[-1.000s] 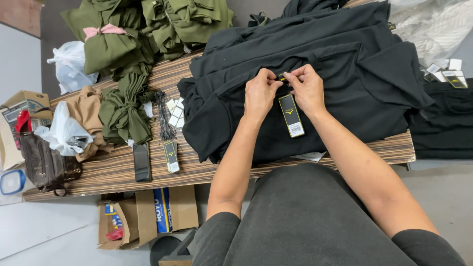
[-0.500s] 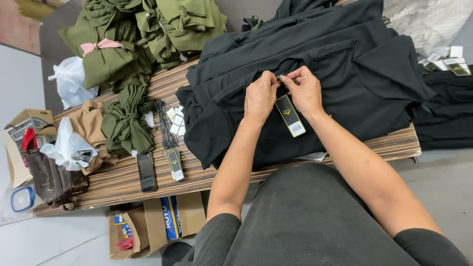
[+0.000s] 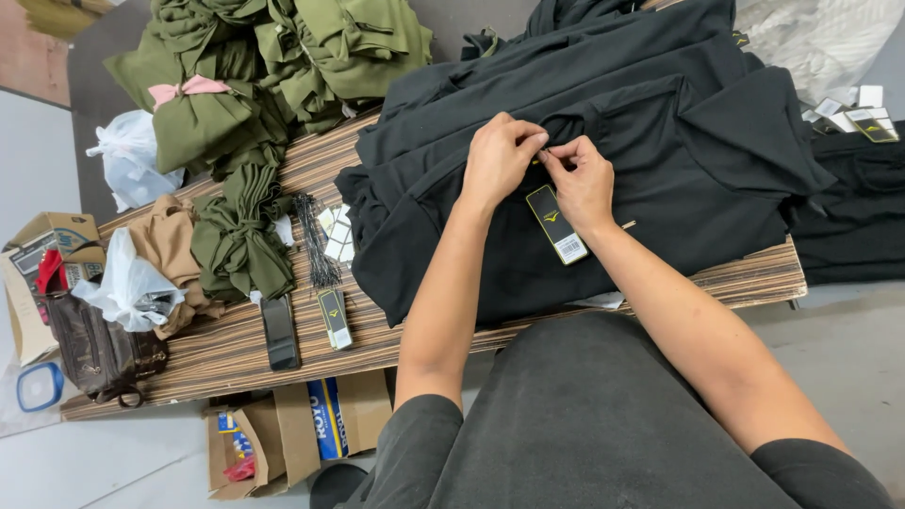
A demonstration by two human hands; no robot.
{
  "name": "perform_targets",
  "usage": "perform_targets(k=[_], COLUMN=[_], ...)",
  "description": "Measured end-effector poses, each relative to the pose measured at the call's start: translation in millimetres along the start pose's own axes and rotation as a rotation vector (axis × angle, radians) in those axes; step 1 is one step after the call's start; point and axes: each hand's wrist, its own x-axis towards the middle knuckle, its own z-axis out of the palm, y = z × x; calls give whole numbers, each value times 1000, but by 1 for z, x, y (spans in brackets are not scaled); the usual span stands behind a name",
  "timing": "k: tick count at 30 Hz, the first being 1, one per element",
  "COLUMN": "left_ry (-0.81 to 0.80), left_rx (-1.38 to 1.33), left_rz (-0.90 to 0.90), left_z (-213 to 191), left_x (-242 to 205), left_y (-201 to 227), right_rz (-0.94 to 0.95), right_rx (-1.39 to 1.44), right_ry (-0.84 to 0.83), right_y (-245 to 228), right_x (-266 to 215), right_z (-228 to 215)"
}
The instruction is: The person picks up a black garment from a pile on a table, attaches a yellow and black tag to it using a plastic fastener, and then places the tagged garment onto a separate stack. This process is repeated for several garments.
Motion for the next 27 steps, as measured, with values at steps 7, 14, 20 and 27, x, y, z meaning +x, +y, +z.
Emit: perform_targets(k=[7,14,20,27], left_ry=[-162,-230,-273,-322], left_rx=[32,67,-19,-61], left_rz=[-10,-5,-22,38], left_z=[-8,-5,-25,-31], left_x=[13,18,17,12], left_y=[8,11,18,18], right_rz=[-8,17,103,204], right_rx=[3,43,145,189], right_ry=[33,13,-36,-153], right_y=[7,15,5,-20], right_x=[-1,0,8,11], right_z=[2,3,-7,-20])
